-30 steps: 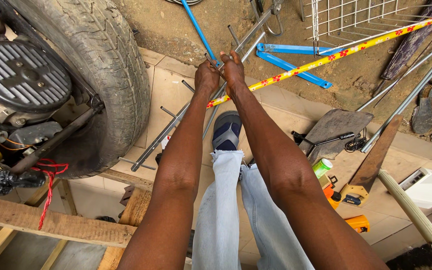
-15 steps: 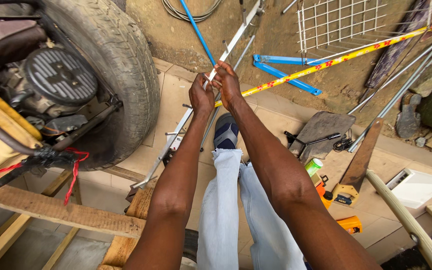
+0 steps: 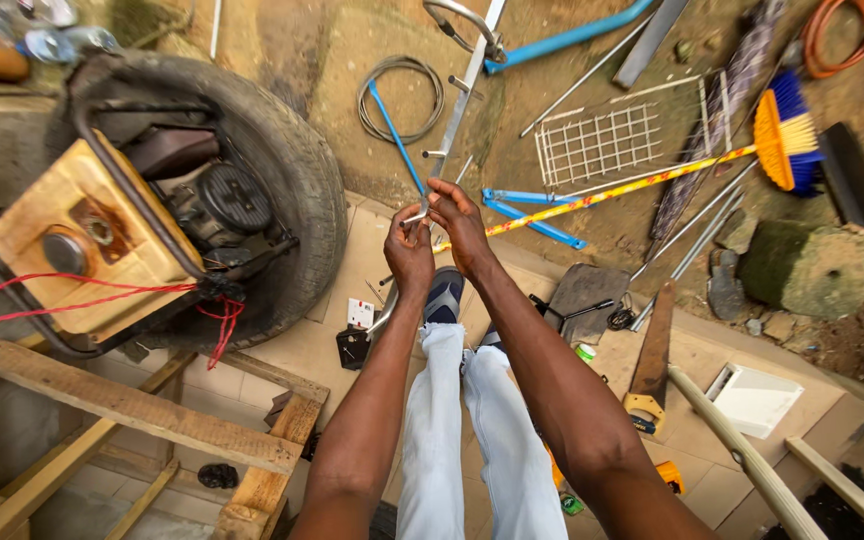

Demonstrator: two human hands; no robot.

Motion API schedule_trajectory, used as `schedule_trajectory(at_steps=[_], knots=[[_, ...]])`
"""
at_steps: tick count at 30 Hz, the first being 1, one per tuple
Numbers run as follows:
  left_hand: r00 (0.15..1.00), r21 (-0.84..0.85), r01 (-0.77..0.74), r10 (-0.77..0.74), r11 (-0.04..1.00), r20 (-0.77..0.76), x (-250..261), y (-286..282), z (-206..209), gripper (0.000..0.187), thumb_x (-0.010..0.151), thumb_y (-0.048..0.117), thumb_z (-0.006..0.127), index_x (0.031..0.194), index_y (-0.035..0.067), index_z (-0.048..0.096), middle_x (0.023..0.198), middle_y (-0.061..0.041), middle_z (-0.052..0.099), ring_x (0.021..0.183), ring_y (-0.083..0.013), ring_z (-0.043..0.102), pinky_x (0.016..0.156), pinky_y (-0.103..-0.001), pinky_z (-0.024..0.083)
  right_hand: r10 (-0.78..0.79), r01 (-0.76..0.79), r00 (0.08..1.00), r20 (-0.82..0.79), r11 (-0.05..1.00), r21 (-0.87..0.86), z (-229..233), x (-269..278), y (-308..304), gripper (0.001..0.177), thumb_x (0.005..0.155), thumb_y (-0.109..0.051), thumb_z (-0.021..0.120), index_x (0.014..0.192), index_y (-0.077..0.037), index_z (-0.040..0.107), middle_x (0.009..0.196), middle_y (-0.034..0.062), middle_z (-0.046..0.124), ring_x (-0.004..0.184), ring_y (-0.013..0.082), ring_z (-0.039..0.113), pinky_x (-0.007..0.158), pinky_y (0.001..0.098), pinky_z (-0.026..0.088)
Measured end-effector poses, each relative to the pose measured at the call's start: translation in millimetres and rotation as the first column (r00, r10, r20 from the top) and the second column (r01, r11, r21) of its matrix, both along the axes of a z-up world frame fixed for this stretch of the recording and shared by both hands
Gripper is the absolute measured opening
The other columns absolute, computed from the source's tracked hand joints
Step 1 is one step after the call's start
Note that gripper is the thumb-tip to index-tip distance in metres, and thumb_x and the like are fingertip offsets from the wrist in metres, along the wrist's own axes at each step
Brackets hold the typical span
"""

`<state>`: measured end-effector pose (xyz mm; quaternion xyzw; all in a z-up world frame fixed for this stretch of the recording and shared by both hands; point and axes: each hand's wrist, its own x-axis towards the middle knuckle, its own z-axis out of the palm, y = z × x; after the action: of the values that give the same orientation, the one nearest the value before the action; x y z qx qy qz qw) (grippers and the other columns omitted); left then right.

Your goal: The person cleans metal rods and a PVC pipe with a cloth and assembles them into an antenna structure.

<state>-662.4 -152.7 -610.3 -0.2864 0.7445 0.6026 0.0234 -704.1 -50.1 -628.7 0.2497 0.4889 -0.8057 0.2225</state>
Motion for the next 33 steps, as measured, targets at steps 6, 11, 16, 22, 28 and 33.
schedule_trajectory(at_steps=[6,11,16,22,28,33], knots=[[0.996,0.064,0.035,-0.03,0.997,-0.081,-11.9,18.2,105.5,0.028,0.093,0.003,0.072,0.12,0.001,0.066,0.109,-0.01,0.073,0.099,-0.018,0.07,0.087,-0.031,0.056,-0.006,0.021,0.995,-0.104,0.989,0.144,115.9,-4.4,20.7,0.044,0.099,-0.023,0.063,0.138,-0.004,0.059,0.13,0.0085,0.064,0.118,0.0182,0.062,0.104,0.0367,0.049],[0.993,0.198,0.048,-0.026,0.979,-0.115,-10.9,32.3,186.7,0.027,0.093,0.004,0.072,0.12,0.001,0.066,0.108,-0.009,0.072,0.099,-0.015,0.069,0.087,-0.028,0.056,-0.171,0.194,0.973,-0.153,0.969,0.155,206.4,1.4,35.7,0.04,0.096,-0.016,0.068,0.13,0.002,0.056,0.123,0.0124,0.065,0.111,0.0207,0.066,0.099,0.0361,0.055],[0.988,0.278,0.096,-0.057,0.956,-0.145,-3.4,52.1,267.2,0.027,0.092,0.004,0.073,0.117,-0.002,0.066,0.106,-0.009,0.073,0.097,-0.0139,0.068,0.086,-0.027,0.056,-0.293,0.328,0.935,-0.2,0.928,0.175,300.7,11.2,52.0,0.043,0.094,-0.012,0.07,0.131,0.004,0.055,0.113,0.0134,0.07,0.101,0.0197,0.071,0.09,0.0348,0.059],[0.956,0.348,0.227,-0.14,0.909,-0.26,-5.3,76.1,358.0,0.026,0.093,0.002,0.071,0.118,-0.002,0.065,0.107,-0.007,0.072,0.098,-0.0131,0.068,0.087,-0.026,0.056,-0.355,0.395,0.908,-0.223,0.902,0.172,388.8,14.0,82.9,0.047,0.092,-0.011,0.072,0.135,0.003,0.061,0.107,0.0104,0.072,0.093,0.0168,0.069,0.084,0.032,0.059],[0.92,0.351,0.338,-0.227,0.873,-0.32,-5.3,90.1,446.8,0.023,0.094,0.002,0.07,0.117,-0.002,0.067,0.105,-0.007,0.072,0.096,-0.0129,0.067,0.086,-0.027,0.055,-0.383,0.457,0.862,-0.332,0.87,0.183,470.4,24.1,99.7,0.045,0.092,-0.012,0.072,0.132,0.005,0.061,0.113,0.0097,0.071,0.098,0.0156,0.07,0.089,0.0322,0.06],[0.867,0.332,0.432,-0.285,0.838,-0.408,-13.4,95.2,499.5,0.021,0.095,0.003,0.069,0.115,-0.002,0.067,0.104,-0.006,0.072,0.095,-0.0123,0.067,0.085,-0.027,0.055,-0.365,0.462,0.871,-0.329,0.835,0.298,544.3,27.3,109.0,0.042,0.093,-0.014,0.069,0.131,0.0,0.059,0.117,0.0084,0.07,0.103,0.0147,0.071,0.09,0.0336,0.062]])
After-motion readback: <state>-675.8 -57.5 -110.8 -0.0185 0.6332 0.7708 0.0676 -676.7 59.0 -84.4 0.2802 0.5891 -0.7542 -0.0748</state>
